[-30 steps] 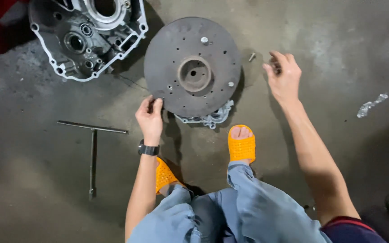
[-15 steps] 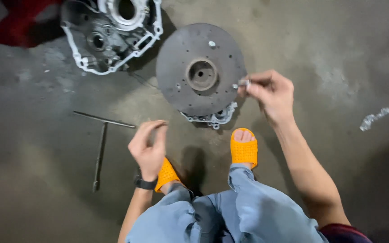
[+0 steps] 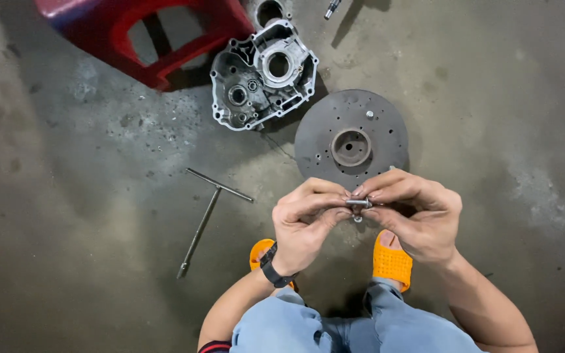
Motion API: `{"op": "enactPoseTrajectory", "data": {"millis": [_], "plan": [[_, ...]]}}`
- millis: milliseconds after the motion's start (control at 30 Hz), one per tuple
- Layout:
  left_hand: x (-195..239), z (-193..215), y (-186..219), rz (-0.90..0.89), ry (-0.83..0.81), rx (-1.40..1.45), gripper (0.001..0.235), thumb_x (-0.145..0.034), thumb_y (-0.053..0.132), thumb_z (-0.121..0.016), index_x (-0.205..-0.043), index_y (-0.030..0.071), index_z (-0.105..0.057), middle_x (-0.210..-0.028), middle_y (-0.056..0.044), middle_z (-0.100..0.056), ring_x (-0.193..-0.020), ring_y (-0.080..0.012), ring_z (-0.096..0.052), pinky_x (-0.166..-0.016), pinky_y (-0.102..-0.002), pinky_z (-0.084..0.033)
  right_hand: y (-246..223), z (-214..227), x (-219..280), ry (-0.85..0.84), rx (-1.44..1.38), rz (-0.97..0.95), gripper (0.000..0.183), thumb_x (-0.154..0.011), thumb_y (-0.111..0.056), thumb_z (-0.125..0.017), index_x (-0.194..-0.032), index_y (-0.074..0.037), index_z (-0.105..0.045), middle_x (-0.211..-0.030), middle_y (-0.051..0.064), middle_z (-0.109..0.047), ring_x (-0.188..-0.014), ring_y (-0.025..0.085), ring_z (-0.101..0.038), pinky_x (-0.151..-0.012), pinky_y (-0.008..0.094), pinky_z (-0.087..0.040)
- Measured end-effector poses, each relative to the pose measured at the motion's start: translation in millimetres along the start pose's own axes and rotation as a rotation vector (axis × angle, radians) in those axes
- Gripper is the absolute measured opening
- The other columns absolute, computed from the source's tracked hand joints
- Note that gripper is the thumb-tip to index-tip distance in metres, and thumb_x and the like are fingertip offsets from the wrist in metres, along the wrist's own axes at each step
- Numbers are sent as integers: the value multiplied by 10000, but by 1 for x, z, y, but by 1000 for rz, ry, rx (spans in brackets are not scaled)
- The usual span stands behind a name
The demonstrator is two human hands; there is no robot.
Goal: Disassembling a motorcycle engine flywheel assembly using a T-handle wrench and a metal rod for leverage while sitting on the floor.
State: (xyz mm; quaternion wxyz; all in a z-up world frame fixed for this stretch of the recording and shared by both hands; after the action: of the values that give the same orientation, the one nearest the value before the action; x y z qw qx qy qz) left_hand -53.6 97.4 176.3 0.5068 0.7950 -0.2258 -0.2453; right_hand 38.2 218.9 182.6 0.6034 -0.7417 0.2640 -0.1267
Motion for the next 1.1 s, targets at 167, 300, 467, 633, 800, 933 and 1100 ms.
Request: {"op": "enactPoseTrajectory", "data": {"millis": [167,300,467,633,800,933,1100], "plan": [[0,2,3,-28,-7,28,73,-745,-53,-696,-812,-60,-666,-781,-188,-629,-723,-227,-651,-632,-294,-532,-7,-6,-1,-5,6,37,153,-658,134,-673,-790,90,-608,-789,241,-646,-699,217,-656,-607,293,-584],[-2,0,2,-38,-1,55,65,-749,-55,-692,-806,-68,-662,-778,-196,-626,-717,-220,-645,-624,-290,-529,-8,-6,0,-7,40,59,144,-654,119,-683,-777,74,-622,-789,233,-656,-700,214,-664,-603,284,-581],[-1,3,-2,3,11,63,82,-752,-29,-703,-805,-72,-658,-778,-188,-631,-730,-210,-654,-620,-271,-534,-4,-7,1,-16,82,57,140,-658,111,-681,-776,46,-643,-795,210,-669,-705,190,-667,-592,274,-571],[-2,9,-9,18,29,57,78,-750,-23,-708,-793,-65,-658,-774,-182,-630,-728,-211,-656,-613,-267,-536,5,-7,2,-20,121,76,159,-656,122,-679,-786,36,-649,-820,211,-670,-723,196,-658,-595,286,-567],[-4,16,-19,44,34,67,68,-760,-38,-693,-822,-54,-668,-789,-175,-635,-751,-204,-657,-629,-272,-540,11,-8,-4,-34,167,68,164,-671,100,-671,-807,9,-658,-838,197,-672,-754,196,-668,-613,279,-568],[-8,27,-33,95,38,34,75,-750,-50,-700,-815,-58,-663,-782,-173,-633,-739,-222,-661,-637,-284,-544,24,-8,-12,-19,206,61,162,-663,111,-681,-802,31,-652,-823,200,-656,-696,178,-651,-579,275,-550],[28,64,-98,320,-1,-125,29,-776,-31,-673,-782,-2,-671,-759,-152,-648,-701,-196,-629,-636,-303,-525,85,6,1,-108,551,50,135,-737,59,-695,-867,24,-680,-828,147,-669,-656,228,-633,-563,305,-512]]}}
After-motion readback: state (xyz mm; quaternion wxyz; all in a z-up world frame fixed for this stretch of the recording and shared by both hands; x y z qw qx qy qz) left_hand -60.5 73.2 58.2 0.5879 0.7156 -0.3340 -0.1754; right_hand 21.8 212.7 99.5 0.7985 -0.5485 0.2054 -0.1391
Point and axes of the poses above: each hand's wrist, its own x-axis away from the middle knuckle, its own z-axis out of the back of the hand, y = z × x, the point moved 7 cm from there along -x, towards the middle knuckle
